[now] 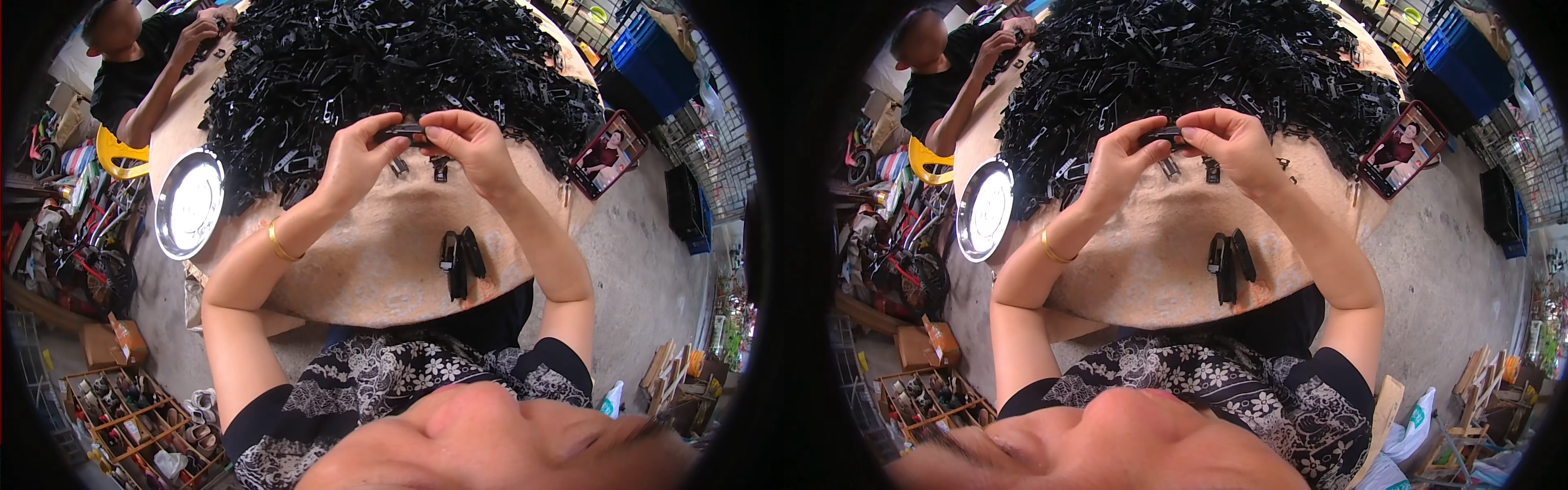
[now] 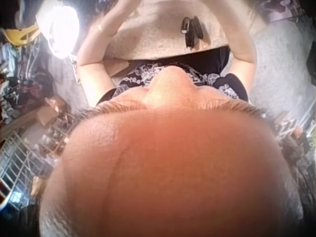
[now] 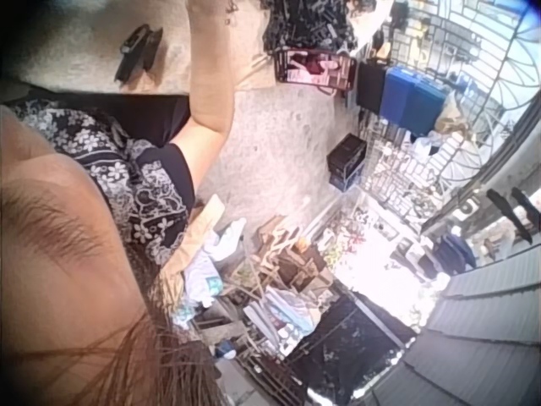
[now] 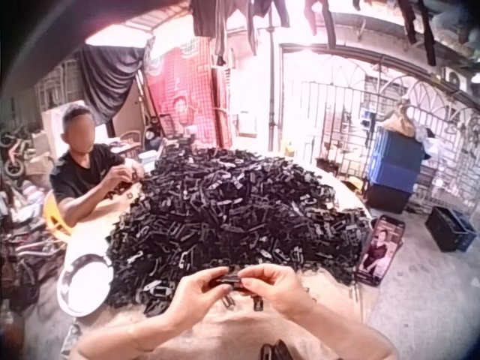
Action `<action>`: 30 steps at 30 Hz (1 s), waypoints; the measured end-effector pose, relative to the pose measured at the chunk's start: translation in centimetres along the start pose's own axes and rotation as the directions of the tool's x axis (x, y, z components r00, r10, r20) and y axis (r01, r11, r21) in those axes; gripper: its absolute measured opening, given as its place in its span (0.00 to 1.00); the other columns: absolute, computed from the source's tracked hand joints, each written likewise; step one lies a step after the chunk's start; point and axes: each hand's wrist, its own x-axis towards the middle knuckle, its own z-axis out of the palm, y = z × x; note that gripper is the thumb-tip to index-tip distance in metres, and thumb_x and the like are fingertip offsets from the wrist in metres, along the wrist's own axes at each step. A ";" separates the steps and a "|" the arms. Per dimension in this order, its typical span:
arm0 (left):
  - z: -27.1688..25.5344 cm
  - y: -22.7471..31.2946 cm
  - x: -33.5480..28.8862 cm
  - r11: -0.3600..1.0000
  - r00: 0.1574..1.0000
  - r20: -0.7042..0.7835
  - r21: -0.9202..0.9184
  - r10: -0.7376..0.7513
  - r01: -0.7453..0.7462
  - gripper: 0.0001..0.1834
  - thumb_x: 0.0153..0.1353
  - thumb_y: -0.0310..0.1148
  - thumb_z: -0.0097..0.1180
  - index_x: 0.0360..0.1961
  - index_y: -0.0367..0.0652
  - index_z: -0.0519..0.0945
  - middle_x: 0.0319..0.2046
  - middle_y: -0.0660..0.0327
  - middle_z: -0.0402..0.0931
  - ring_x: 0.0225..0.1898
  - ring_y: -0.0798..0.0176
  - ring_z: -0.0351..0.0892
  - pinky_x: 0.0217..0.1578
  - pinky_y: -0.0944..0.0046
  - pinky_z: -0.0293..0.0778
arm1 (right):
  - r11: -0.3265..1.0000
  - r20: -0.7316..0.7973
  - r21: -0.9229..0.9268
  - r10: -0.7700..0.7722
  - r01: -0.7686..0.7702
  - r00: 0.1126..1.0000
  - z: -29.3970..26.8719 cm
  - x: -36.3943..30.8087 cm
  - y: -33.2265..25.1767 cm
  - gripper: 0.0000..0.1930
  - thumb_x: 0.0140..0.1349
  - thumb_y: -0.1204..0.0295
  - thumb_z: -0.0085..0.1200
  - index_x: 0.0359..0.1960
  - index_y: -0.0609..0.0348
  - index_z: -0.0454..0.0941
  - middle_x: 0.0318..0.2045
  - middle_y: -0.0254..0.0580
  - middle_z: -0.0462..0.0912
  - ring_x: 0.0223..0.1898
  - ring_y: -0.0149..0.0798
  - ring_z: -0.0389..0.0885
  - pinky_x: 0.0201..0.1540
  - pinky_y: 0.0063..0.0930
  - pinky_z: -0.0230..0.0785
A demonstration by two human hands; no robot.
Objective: The person assembles small black plastic parts by picking components from a pile, fitting pieces together by hand, and placing the assembled units onto the table.
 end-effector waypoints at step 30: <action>-1.5 0.8 0.6 0.916 0.988 0.115 -0.398 0.101 -0.047 0.23 0.57 0.24 0.54 0.55 0.33 0.67 0.37 0.62 0.74 0.35 0.73 0.73 0.38 0.75 0.72 | 0.924 0.092 -0.352 -0.124 0.149 0.988 -0.8 0.1 -1.0 0.11 0.53 0.71 0.60 0.36 0.64 0.80 0.27 0.35 0.81 0.29 0.23 0.76 0.32 0.15 0.68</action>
